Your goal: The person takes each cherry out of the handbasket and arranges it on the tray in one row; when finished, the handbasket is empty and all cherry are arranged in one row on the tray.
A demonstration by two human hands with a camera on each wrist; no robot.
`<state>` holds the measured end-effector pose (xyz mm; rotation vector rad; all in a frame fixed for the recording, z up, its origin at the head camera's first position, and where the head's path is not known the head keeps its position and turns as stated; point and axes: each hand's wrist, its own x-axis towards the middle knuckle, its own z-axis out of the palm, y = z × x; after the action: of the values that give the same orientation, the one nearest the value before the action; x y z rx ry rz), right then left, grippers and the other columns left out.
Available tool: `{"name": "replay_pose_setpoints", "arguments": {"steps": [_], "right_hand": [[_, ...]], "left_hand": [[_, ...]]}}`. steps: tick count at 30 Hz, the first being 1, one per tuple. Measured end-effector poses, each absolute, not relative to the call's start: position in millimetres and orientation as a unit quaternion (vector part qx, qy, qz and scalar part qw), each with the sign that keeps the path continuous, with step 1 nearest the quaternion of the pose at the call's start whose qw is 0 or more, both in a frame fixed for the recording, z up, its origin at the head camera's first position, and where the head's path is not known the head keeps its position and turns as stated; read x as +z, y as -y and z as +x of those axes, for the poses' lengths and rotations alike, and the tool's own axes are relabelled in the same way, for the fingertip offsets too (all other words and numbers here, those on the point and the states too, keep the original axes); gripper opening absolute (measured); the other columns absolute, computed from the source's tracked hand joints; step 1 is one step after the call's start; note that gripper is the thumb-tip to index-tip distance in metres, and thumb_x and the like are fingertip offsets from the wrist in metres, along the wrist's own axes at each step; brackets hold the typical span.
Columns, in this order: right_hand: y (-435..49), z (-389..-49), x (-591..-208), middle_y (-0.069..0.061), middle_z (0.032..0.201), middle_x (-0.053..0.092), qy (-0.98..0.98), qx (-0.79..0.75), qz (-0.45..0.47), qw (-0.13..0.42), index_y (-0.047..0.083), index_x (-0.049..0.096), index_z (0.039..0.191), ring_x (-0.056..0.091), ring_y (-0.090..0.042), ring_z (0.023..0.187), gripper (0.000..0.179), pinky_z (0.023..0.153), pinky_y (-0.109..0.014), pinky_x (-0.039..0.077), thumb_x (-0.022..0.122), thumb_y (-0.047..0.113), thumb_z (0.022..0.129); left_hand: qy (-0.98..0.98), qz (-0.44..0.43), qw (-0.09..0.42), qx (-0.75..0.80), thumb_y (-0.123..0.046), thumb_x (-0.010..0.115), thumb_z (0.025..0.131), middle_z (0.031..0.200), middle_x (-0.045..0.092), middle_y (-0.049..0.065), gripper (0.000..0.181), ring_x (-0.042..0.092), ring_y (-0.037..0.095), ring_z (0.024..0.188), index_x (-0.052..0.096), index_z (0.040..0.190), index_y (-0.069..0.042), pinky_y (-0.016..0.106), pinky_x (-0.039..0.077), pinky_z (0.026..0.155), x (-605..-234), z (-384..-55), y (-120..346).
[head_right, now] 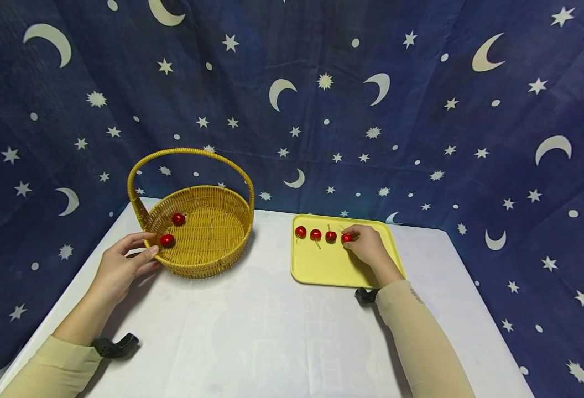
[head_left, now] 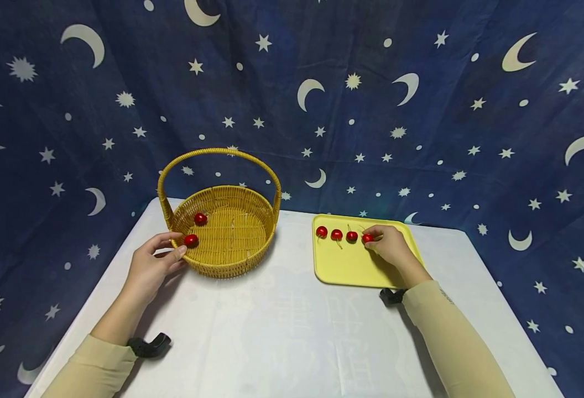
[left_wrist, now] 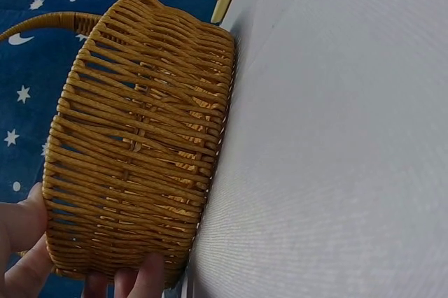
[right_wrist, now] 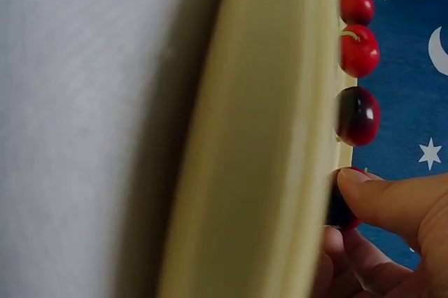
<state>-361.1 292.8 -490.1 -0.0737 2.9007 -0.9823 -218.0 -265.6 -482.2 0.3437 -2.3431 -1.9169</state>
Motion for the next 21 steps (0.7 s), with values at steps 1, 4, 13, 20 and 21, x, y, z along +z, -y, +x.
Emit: {"name": "replay_pose_setpoints", "arguments": {"steps": [1,4,13,20,21], "right_hand": [[-293.1,-361.3,-490.6,-0.019,0.122,0.077,-0.946,-0.319,-0.024,0.041,0.006,0.077,0.127,0.072,-0.034,0.109,0.032,0.087,-0.034,0.062,0.08,0.005,0.095],[-293.7,-361.6,-491.3,-0.019,0.123,0.076,-0.946,-0.32,-0.025,0.044,0.006,0.076,0.128,0.072,-0.035,0.11,0.033,0.088,-0.035,0.062,0.08,0.007,0.095],[-296.5,-360.1,-487.8,-0.023,0.126,0.074,-0.944,-0.325,-0.033,0.05,0.005,0.072,0.136,0.072,-0.037,0.112,0.041,0.079,-0.025,0.057,0.079,0.006,0.095],[-294.7,-353.5,-471.3,-0.022,0.134,0.071,-0.945,-0.324,-0.042,0.023,0.01,0.071,0.139,0.071,-0.036,0.107,0.042,0.072,-0.027,0.058,0.076,0.007,0.097],[-292.7,-351.6,-467.5,-0.021,0.134,0.071,-0.945,-0.324,-0.044,0.017,0.012,0.071,0.14,0.07,-0.035,0.106,0.043,0.074,-0.027,0.057,0.077,0.008,0.098]], "left_hand": [[0.768,0.113,0.047,-0.629,-0.014,0.072,0.104,0.14,0.05,0.017,0.05,0.067,0.001,0.097,0.056,0.151,-0.005,0.025,0.067,0.087,-482.5,-218.0,265.6],[0.767,0.114,0.045,-0.63,-0.014,0.072,0.105,0.14,0.049,0.017,0.051,0.067,0.001,0.097,0.056,0.152,-0.005,0.025,0.067,0.087,-483.3,-218.5,265.9],[0.771,0.113,0.044,-0.625,-0.016,0.071,0.105,0.142,0.049,0.017,0.051,0.066,0.001,0.098,0.056,0.152,-0.006,0.026,0.067,0.088,-482.8,-218.6,265.8],[0.77,0.113,0.044,-0.626,-0.016,0.071,0.105,0.142,0.049,0.018,0.05,0.066,0.002,0.098,0.056,0.152,-0.006,0.025,0.067,0.087,-481.5,-217.4,264.8],[0.769,0.114,0.044,-0.627,-0.015,0.071,0.105,0.141,0.049,0.018,0.051,0.066,0.002,0.097,0.056,0.152,-0.006,0.025,0.067,0.087,-481.6,-217.2,264.8]]}}
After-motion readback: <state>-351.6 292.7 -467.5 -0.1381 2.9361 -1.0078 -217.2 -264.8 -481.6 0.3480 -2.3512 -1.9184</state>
